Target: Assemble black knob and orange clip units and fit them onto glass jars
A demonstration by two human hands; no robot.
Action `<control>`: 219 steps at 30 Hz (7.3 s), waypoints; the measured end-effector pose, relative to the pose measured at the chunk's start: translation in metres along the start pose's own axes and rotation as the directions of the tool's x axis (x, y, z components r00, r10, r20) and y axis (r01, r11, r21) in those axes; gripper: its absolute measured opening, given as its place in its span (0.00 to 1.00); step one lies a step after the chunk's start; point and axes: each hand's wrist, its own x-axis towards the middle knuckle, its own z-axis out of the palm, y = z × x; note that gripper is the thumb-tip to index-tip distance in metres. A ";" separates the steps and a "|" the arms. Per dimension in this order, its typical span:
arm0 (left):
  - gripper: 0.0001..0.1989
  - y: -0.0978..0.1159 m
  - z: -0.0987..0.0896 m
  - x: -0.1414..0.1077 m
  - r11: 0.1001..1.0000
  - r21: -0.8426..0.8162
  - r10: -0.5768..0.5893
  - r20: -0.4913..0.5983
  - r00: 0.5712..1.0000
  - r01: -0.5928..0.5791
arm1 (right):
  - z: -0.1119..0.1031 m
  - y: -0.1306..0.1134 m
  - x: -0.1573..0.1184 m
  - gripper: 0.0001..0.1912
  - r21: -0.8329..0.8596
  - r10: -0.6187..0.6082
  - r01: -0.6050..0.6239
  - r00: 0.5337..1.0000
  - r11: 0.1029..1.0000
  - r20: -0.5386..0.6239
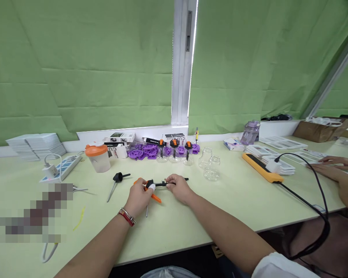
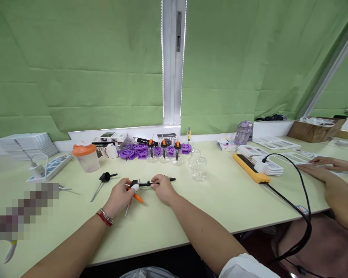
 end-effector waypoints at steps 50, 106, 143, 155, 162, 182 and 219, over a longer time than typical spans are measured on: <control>0.18 0.043 0.025 0.005 0.357 0.644 0.363 0.571 0.736 -0.676 | -0.092 -0.014 0.002 0.06 -0.464 0.146 -0.079 0.983 0.882 0.111; 0.12 0.061 0.043 0.029 0.569 0.684 0.180 0.438 0.881 -0.456 | -0.073 -0.009 0.008 0.06 -0.682 -0.024 0.094 0.993 0.725 0.112; 0.16 0.060 0.066 0.008 0.512 0.521 0.315 0.626 0.713 -0.683 | -0.060 0.007 0.052 0.07 0.085 0.059 -0.062 0.998 0.994 0.037; 0.15 0.061 0.066 0.009 0.550 0.526 0.282 0.614 0.737 -0.649 | -0.060 0.003 0.048 0.05 0.149 0.094 -0.098 0.995 0.984 0.033; 0.15 0.060 0.066 0.010 0.556 0.522 0.292 0.606 0.740 -0.647 | -0.076 0.009 0.054 0.05 -0.366 -0.020 -0.031 0.991 0.930 -0.136; 0.21 0.058 0.071 0.012 0.555 0.525 0.300 0.597 0.744 -0.645 | -0.078 0.005 0.048 0.04 -0.591 -0.021 -0.028 0.997 0.806 -0.075; 0.10 0.017 -0.035 -0.018 0.737 0.621 0.037 0.356 0.934 -0.266 | 0.009 -0.051 -0.014 0.10 -0.353 -0.001 0.136 0.934 0.926 0.357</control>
